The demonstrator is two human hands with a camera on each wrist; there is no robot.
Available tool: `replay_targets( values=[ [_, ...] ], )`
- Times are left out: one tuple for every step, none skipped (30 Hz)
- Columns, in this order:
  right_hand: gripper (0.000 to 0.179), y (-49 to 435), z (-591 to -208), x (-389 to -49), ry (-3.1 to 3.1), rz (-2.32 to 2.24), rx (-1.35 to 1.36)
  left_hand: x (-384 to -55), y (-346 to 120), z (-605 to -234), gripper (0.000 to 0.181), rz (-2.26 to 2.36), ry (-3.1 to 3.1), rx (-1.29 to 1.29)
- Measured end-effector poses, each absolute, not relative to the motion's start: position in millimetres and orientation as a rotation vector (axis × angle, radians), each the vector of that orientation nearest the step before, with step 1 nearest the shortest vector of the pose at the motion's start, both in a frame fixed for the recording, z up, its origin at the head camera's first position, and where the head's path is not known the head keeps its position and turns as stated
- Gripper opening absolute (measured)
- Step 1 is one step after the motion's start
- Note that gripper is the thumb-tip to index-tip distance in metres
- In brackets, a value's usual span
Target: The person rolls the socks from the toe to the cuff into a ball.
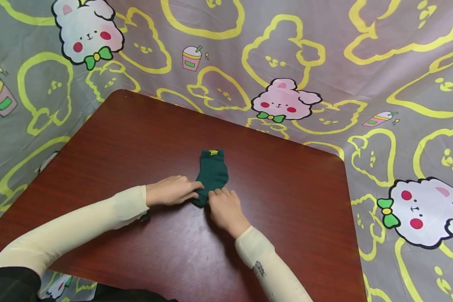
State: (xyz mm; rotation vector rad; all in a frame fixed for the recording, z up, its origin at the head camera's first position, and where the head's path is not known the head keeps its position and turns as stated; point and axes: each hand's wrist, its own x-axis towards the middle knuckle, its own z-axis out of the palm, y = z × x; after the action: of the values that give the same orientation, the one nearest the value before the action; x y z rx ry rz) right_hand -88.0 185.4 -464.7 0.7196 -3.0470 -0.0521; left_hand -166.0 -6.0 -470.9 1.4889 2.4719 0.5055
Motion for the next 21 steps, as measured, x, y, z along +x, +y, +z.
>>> replay_targets(
  values=[
    [0.014, 185, -465, -89, -3.066, -0.042, 0.708, -166, -6, -471, 0.021, 0.518, 2.475, 1.484],
    [0.014, 185, -466, -90, -3.077, -0.028, 0.696, -167, -5, -472, 0.024, 0.530, 2.479, 1.479],
    [0.015, 185, -467, -92, -3.086, -0.014, 0.680, -167, -5, -472, 0.025, 0.545, 2.485, 1.480],
    [0.015, 185, -468, -93, -3.089, -0.003, 0.661, -167, -4, -472, 0.026, 0.561, 2.490, 1.483],
    [0.016, 185, -468, -93, -3.086, 0.004, 0.644, -167, -4, -472, 0.027, 0.575, 2.495, 1.487],
    [0.017, 185, -469, -94, -3.081, 0.009, 0.626, -167, -3, -472, 0.026, 0.578, 2.506, 1.490],
    [0.018, 185, -469, -94, -3.073, 0.013, 0.610, -167, -3, -472, 0.025, 0.570, 2.518, 1.497],
    [0.019, 185, -470, -94, -3.061, 0.017, 0.594, -167, -2, -472, 0.023, 0.555, 2.529, 1.506],
    [0.021, 185, -470, -94, -3.048, 0.015, 0.582, -167, -1, -473, 0.022, 0.530, 2.546, 1.511],
    [0.022, 185, -471, -95, -3.028, 0.010, 0.572, -166, -1, -473, 0.020, 0.508, 2.557, 1.514],
    [0.024, 185, -472, -94, -3.007, 0.004, 0.565, -166, 0, -473, 0.019, 0.481, 2.568, 1.518],
    [0.025, 185, -472, -94, -2.984, -0.001, 0.557, -166, 0, -474, 0.018, 0.454, 2.584, 1.528],
    [0.027, 185, -473, -94, -2.954, -0.005, 0.552, -166, 0, -475, 0.018, 0.433, 2.598, 1.540],
    [0.028, 185, -474, -94, -2.925, -0.006, 0.547, -166, 1, -476, 0.018, 0.411, 2.617, 1.557],
    [0.030, 185, -475, -94, -2.895, -0.006, 0.551, -167, 1, -477, 0.018, 0.395, 2.635, 1.568],
    [0.030, 186, -476, -94, -2.863, -0.003, 0.560, -167, 1, -478, 0.018, 0.378, 2.650, 1.584],
    [0.030, 186, -477, -95, -2.834, -0.008, 0.576, -168, 2, -479, 0.017, 0.365, 2.670, 1.604],
    [0.027, 186, -479, -95, -2.803, -0.021, 0.600, -168, 2, -480, 0.017, 0.357, 2.690, 1.624],
    [0.023, 186, -480, -95, -2.776, -0.035, 0.631, -169, 2, -481, 0.016, 0.350, 2.710, 1.640],
    [0.019, 186, -480, -95, -2.750, -0.049, 0.667, -169, 2, -482, 0.015, 0.344, 2.728, 1.656],
    [0.014, 186, -481, -95, -2.725, -0.066, 0.704, -170, 2, -482, 0.014, 0.343, 2.743, 1.667]
  ],
)
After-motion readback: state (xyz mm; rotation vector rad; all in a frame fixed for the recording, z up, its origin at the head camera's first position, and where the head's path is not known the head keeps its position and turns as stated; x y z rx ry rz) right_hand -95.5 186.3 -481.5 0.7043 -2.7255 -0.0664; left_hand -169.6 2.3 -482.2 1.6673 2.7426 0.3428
